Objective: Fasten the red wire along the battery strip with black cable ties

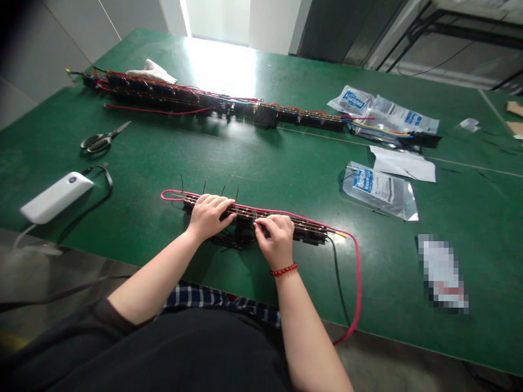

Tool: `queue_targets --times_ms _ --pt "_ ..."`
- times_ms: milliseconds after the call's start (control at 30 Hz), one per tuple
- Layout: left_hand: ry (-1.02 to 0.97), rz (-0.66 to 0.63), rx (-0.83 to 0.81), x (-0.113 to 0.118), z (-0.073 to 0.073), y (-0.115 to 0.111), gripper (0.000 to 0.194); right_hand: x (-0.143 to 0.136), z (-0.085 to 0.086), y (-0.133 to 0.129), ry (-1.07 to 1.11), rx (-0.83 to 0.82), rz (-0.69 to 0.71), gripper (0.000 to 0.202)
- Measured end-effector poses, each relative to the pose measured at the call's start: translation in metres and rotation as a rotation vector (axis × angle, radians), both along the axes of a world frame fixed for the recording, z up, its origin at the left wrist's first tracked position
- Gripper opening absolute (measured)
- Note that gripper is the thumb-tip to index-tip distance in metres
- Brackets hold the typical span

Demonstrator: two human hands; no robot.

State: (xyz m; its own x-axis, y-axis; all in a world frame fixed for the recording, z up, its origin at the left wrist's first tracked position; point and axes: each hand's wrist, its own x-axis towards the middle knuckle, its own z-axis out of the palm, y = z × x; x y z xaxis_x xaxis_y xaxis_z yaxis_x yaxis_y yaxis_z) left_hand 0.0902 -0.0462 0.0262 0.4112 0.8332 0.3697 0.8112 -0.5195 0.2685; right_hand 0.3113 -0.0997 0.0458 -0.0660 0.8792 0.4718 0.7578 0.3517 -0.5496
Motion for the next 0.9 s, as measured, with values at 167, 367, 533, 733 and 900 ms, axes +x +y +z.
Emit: queue_targets --times_ms 167,367,533,733,900 --pt "0.002 0.0 0.004 0.0 0.0 0.0 0.036 -0.001 -0.002 0.005 -0.057 0.054 0.009 0.004" --pt "0.014 0.008 0.006 0.0 0.0 0.0 0.036 -0.002 -0.012 0.01 -0.143 0.147 0.084 0.006" --pt "0.013 0.005 0.003 0.0 0.0 0.0 0.037 -0.002 -0.018 0.012 -0.103 0.153 0.093 0.007" --pt "0.021 0.004 0.001 0.0 0.001 -0.001 0.038 -0.003 -0.018 0.012 -0.086 0.141 0.086 0.007" --pt "0.022 0.01 -0.004 0.001 0.001 -0.001 0.038 -0.003 -0.018 0.012 -0.089 0.132 0.091 0.007"
